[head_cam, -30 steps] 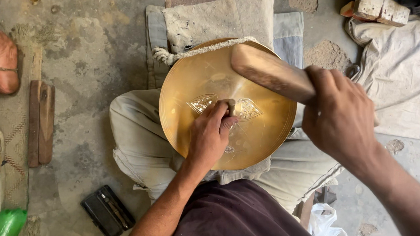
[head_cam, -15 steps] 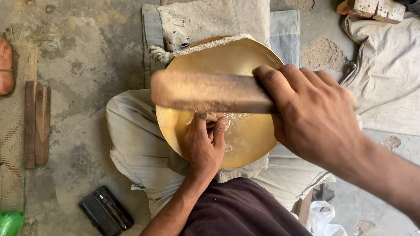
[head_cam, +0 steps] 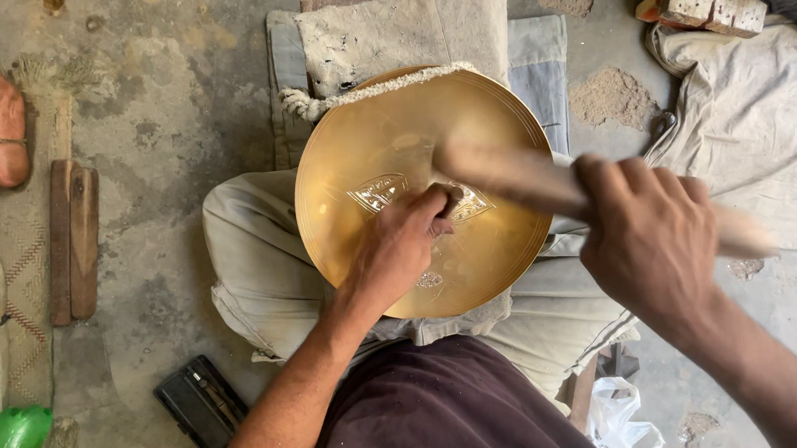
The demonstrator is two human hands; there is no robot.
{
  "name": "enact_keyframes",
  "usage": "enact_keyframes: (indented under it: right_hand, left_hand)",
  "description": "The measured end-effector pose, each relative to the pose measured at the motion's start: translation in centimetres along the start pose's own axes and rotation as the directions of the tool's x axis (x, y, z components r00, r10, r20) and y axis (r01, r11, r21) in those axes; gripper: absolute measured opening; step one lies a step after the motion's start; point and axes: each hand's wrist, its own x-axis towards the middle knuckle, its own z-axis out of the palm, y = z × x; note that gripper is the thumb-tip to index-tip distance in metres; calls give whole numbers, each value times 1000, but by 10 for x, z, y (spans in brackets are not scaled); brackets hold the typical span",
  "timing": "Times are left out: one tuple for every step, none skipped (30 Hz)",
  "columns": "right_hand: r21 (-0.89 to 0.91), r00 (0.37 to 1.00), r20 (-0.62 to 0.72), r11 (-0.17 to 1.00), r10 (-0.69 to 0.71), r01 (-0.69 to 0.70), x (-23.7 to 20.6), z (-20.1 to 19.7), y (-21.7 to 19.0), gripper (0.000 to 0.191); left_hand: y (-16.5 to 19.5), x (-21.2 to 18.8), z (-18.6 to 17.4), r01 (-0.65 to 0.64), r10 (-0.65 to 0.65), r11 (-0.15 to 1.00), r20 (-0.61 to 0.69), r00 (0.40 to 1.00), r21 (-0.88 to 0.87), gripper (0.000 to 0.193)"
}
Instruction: The person sits cross-legged on the floor with a large brass plate on their lap and engraves a decorative floral pattern into it, holding a chisel against the surface and striking it with a wooden mallet. They then rotate the plate, scrape away debris with the chisel by hand, and continue engraving new lines in the design.
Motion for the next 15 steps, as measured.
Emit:
enact_keyframes:
  right_hand:
    - [-52, 999, 39, 999, 14, -12, -6, 2, 8, 33]
    - [-103, 996, 79, 994, 29, -21, -11, 6, 13, 32]
    - [-28, 998, 58, 999, 38, -37, -17, 9, 18, 33]
    - [47, 998, 37, 998, 49, -50, -22, 10, 24, 34]
    - [122, 998, 15, 991, 59, -60, -24, 12, 28, 36]
    - [126, 988, 77, 982, 131, -140, -27, 14, 31, 37]
    - [125, 970, 141, 968, 200, -218, -29, 16, 35, 39]
    - [119, 943, 204, 949, 264, -291, -30, 17, 37, 42]
    - [119, 960, 157, 961, 232, -251, -31, 18, 39, 43]
    - [117, 974, 109, 971, 198, -210, -32, 19, 40, 45]
    - [113, 985, 60, 979, 162, -168, -33, 19, 42, 46]
    - [150, 986, 44, 975, 161, -166, -33, 20, 42, 47]
    - [187, 987, 30, 969, 161, -164, -33, 21, 42, 47]
    - [225, 987, 16, 961, 163, -162, -33, 22, 42, 48]
    - [200, 985, 32, 965, 168, -171, -32, 23, 42, 46]
  left_hand:
    - [1, 5, 0, 3, -2, 1000, 16, 1000, -20, 16]
    - [1, 8, -2, 9, -7, 999, 32, 999, -39, 16]
    - [2, 9, -4, 16, -12, 998, 52, 999, -62, 15]
    - [3, 9, -6, 11, -11, 998, 0, 1000, -55, 20]
    - [3, 8, -11, 7, -9, 999, -53, 999, -46, 24]
    - [3, 5, -16, 4, -8, 999, -105, 994, -37, 29]
    - [3, 4, -19, 14, -21, 997, -106, 994, -70, 30]
    - [3, 2, -23, 25, -36, 994, -110, 993, -102, 30]
    - [3, 1, -24, 34, -49, 991, -115, 992, -133, 31]
    - [3, 0, -24, 36, -52, 988, -101, 993, -152, 32]
    - [3, 1, -23, 39, -54, 985, -89, 994, -171, 34]
    - [3, 1, -21, 41, -57, 981, -76, 995, -190, 36]
    - [4, 2, -19, 37, -48, 984, -61, 997, -176, 35]
    - [4, 3, -17, 32, -40, 986, -45, 998, -162, 34]
    - [3, 4, -17, 25, -30, 989, -28, 999, -149, 34]
